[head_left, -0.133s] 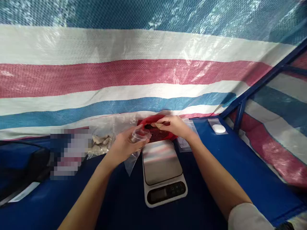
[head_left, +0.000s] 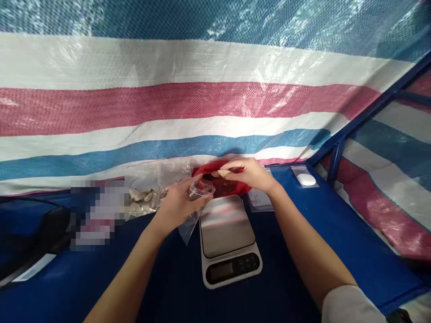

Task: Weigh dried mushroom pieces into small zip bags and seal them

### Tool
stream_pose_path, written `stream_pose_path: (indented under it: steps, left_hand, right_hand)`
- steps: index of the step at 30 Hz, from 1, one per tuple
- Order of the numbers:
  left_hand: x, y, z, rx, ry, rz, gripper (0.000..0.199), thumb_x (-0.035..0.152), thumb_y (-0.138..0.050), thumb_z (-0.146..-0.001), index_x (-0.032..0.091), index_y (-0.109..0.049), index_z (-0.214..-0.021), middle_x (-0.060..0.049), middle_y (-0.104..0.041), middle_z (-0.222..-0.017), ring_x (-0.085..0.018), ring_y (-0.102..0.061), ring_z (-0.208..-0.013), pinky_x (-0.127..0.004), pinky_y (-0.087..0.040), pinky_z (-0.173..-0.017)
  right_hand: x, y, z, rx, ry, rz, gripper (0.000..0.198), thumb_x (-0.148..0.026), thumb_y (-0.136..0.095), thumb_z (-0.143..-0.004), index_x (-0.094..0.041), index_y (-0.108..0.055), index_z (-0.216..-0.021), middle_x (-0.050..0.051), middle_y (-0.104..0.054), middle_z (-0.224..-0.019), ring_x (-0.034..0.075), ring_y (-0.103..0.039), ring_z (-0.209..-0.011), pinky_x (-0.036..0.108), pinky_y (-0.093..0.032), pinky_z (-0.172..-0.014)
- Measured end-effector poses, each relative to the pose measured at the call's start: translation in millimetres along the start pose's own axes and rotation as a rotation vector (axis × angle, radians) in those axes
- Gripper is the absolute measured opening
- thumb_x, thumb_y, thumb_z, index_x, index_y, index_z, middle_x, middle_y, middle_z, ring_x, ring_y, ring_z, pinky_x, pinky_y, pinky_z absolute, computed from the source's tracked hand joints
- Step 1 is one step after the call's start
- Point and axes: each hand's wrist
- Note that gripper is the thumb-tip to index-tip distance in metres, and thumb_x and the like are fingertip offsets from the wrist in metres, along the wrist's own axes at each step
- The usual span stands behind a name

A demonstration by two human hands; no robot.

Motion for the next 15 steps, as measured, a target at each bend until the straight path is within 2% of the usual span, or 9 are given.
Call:
stream_pose_path:
  steps: [7, 15]
  left_hand:
    - [7.7, -12.7, 2.9, 0.007, -0.055, -0.019, 0.06, 0.044, -0.078, -0.08, 0.018, -0.063, -0.132, -0.011, -0.07, -0.121, -0.029, -0.068, -0.107, -0.043, -0.055, -0.094]
    - [16.6, -16.6, 3.3, -0.027, -0.106, -0.016, 0.051, 0.038, -0.079, -0.079, 0.02, -0.067, -0.126, -0.009, -0.071, -0.113, -0.028, -0.068, -0.103, -0.043, -0.053, -0.092]
  right_hand:
    - [-32.1, -5.2, 5.4, -0.072, 0.181, 0.077, 0.013, -0.026, -0.072, -0.09, -0.023, -0.08, -0.1, 0.004, -0.078, -0.103, 0.018, -0.072, -0.094, 0.031, -0.056, -0.087]
    - [-48.4, -22.9, 4.9, -0.182, 0.248, 0.239, 0.016, -0.013, -0.064, -0.092, -0.021, -0.078, -0.09, 0.002, -0.077, -0.103, 0.016, -0.069, -0.098, 0.026, -0.051, -0.086]
Point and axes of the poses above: each hand's wrist, its own z-axis away from the middle knuckle, its own y-axis out of the back of the hand, x = y × z
